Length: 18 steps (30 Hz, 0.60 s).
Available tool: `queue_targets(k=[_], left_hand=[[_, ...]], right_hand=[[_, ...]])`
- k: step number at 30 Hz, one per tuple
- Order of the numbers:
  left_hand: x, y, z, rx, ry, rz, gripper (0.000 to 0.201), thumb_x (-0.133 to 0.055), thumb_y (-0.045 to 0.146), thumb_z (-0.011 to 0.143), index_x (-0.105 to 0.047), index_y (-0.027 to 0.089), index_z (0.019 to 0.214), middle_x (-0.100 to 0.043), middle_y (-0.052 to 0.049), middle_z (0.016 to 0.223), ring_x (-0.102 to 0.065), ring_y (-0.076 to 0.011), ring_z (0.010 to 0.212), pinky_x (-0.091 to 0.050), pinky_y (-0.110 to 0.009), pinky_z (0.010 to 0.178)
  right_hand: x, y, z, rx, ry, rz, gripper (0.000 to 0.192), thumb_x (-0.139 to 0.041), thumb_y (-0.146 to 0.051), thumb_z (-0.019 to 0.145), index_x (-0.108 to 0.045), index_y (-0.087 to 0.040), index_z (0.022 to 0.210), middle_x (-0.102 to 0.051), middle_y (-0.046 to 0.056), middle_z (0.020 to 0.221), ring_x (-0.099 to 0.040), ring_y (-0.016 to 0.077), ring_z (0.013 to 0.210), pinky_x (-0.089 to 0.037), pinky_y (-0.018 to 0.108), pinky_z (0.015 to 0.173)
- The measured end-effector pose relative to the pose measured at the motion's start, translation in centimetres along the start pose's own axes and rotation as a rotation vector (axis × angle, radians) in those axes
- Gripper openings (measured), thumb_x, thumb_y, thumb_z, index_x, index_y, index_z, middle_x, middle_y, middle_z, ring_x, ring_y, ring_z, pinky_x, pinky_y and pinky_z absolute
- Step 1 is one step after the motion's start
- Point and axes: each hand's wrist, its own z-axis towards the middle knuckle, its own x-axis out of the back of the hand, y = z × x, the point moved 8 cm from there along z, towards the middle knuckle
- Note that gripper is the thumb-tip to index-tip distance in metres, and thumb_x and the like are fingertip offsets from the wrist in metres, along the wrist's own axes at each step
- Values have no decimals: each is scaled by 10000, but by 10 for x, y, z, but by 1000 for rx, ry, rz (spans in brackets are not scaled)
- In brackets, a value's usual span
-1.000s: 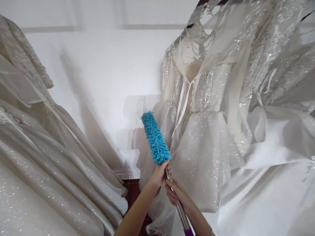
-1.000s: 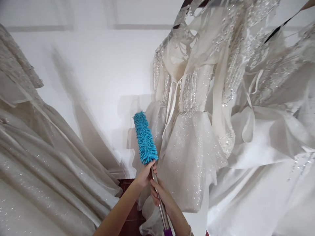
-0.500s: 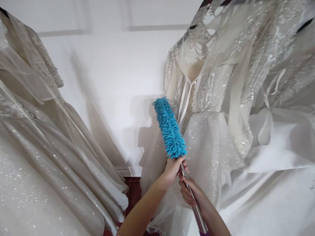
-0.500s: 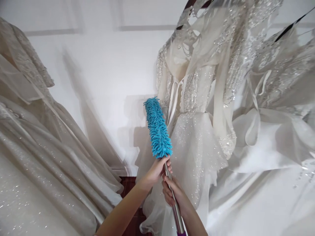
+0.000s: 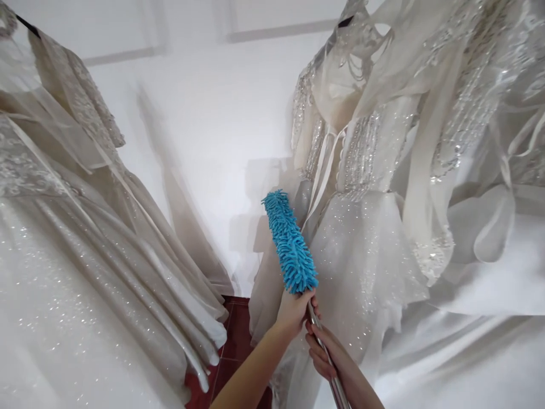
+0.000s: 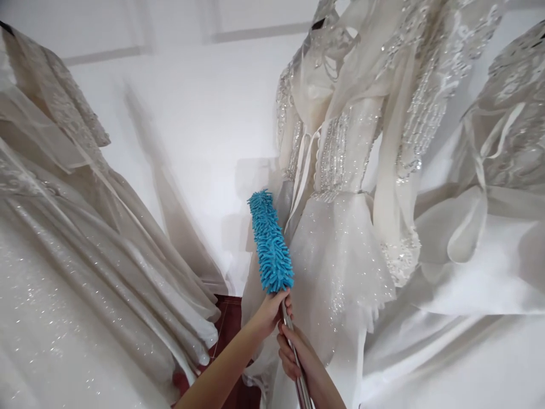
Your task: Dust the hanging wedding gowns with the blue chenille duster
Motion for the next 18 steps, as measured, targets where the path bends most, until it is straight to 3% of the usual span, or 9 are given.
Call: queue_targets(k=[5,10,14,18], left_hand=[[15,-21,-7,56,66,-1,432,-787,533,692,-489,230,615,-453,41,529,-440,-112,481,-412,-280,523],[26,-25,-20,52,129,-55,472,-847,509,594,-478,216,608,-457,67,529,-406,-77,444,-411,-254,495],[30,-29,-35,89,162,-75,479,-833,493,606,-445,216,559,-416,78,485,-399,-67,427,-407,-243,489],[19,-14,-53,33,141,-79,480,-829,503,614,-447,217,566,-422,76,489,-406,-68,430,-418,-246,496]], right_hand=[[11,25,2,-59,-33,0,581,-830,-687,639,-465,-260,791,-421,-171,372,-176,34,235,-234,167,240],[8,39,0,-79,-28,-39,584,-816,-699,636,-469,-256,794,-405,-180,368,-204,36,236,-232,169,257],[-5,42,-14,-91,15,-48,545,-817,-651,669,-470,-248,789,-394,-179,379,-235,24,244,-192,156,282],[-26,29,-36,-56,27,-56,525,-821,-627,683,-479,-246,796,-400,-173,394,-212,24,256,-182,158,279]])
